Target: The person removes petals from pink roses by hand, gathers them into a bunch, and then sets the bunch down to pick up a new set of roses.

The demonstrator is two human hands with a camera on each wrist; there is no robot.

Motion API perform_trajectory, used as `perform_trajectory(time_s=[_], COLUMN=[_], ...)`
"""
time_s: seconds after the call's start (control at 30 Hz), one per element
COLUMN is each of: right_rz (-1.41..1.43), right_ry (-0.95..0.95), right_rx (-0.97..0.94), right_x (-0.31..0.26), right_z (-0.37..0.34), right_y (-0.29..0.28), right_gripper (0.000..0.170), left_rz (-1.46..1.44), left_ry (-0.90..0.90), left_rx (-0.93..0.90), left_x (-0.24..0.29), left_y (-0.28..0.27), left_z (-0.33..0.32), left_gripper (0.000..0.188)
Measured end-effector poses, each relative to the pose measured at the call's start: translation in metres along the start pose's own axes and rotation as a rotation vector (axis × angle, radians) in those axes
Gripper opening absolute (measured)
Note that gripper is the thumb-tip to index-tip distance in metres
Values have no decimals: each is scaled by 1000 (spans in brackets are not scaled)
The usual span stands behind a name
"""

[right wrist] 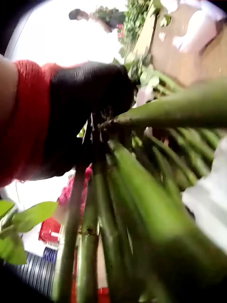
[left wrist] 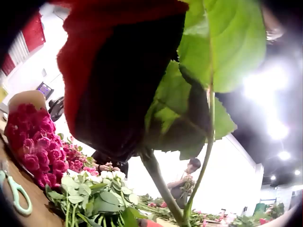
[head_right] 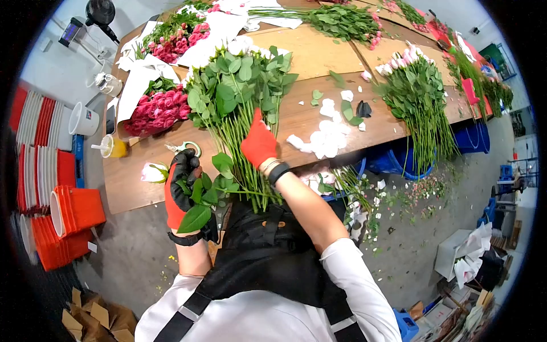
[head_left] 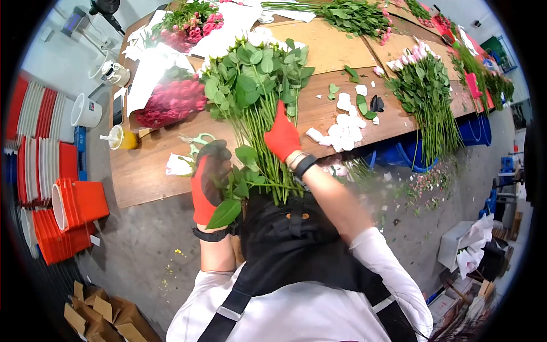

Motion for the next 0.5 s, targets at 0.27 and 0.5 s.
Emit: perform_trajectory(time_s=[0.27,0.5], right_rz=[809,434], right_ry=[-305,-140], right_rx=[82,122], right_x=[85,165], right_z=[5,-7], right_y=[-49,-77], right_gripper=[57,25], left_rz=[-171,-103], left_ry=[-46,-108], left_rx=[-173,-331], left_x=[-5,-42], left_y=[40,74], left_z=[-1,24], left_gripper=[28,33])
Point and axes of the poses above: each hand's wrist, its own z-axis towards the middle knuckle, its own y-axis out of the palm, x = y × z, the point moved 9 cm from there along z, towards the middle knuckle, and after that the axes turned 6 degrees about z, right-handed, at the moved point
